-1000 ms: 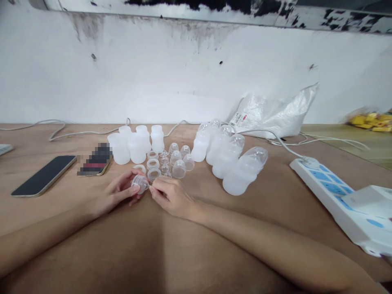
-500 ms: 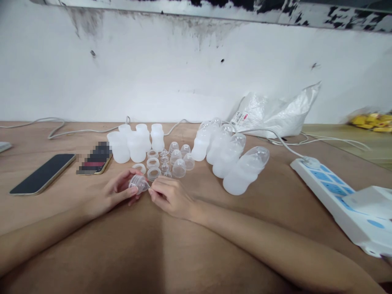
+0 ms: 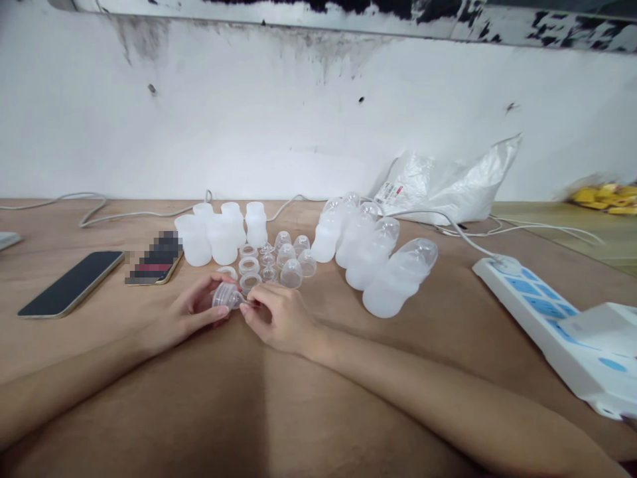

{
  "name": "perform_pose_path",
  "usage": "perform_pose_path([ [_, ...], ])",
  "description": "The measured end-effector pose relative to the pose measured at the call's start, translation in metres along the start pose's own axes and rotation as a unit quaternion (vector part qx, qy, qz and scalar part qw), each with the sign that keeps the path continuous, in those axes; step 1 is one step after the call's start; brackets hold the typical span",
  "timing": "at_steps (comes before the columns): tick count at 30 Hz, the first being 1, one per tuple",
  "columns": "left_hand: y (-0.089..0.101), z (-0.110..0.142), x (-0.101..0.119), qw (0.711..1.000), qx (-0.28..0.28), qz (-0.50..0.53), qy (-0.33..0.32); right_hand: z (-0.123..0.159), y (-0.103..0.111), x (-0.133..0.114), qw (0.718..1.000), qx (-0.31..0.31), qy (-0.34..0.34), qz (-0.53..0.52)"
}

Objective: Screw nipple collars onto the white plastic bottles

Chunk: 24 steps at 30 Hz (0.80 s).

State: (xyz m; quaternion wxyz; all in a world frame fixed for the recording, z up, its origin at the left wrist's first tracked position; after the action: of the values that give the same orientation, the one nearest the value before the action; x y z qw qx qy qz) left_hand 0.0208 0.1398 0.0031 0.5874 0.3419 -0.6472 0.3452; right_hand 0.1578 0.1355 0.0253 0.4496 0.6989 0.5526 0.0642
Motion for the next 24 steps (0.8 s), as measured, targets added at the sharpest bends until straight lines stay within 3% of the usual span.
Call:
perform_pose_path([
  [3,-0.004,0.000,-0.001,1.000,-0.026,0.004,-0.011,0.000,-0.002,0.003,0.999,-0.022,-0.035,-0.002],
  [9,-0.005,0.001,0.001,0.994,-0.019,-0.094,-0.054,0.001,-0.005,0.007,0.996,-0.057,-0.071,-0.021],
  [17,-0.012,0.009,0.012,0.972,-0.015,-0.217,-0.089,0.001,-0.001,0.008,0.993,-0.010,-0.079,-0.082],
  [21,-0.008,0.012,0.016,0.953,0.041,-0.277,-0.113,0.003,-0.003,0.011,0.989,-0.013,-0.115,-0.094],
  [24,0.005,0.011,0.024,0.925,0.117,-0.318,-0.172,0.004,-0.004,0.012,0.985,-0.020,-0.136,-0.100],
])
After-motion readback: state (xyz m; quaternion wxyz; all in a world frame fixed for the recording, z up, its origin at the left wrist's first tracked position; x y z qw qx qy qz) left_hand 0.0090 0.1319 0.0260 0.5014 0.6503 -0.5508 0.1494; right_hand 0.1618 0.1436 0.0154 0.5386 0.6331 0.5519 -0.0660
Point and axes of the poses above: each hand's wrist, its own z-axis away from the middle knuckle, its own y-axis out of the back of the hand, x = y × z, the point moved 5 cm from there along -z, towards the middle knuckle, and after that the axes turned 5 degrees about y, right-handed, at the moved point
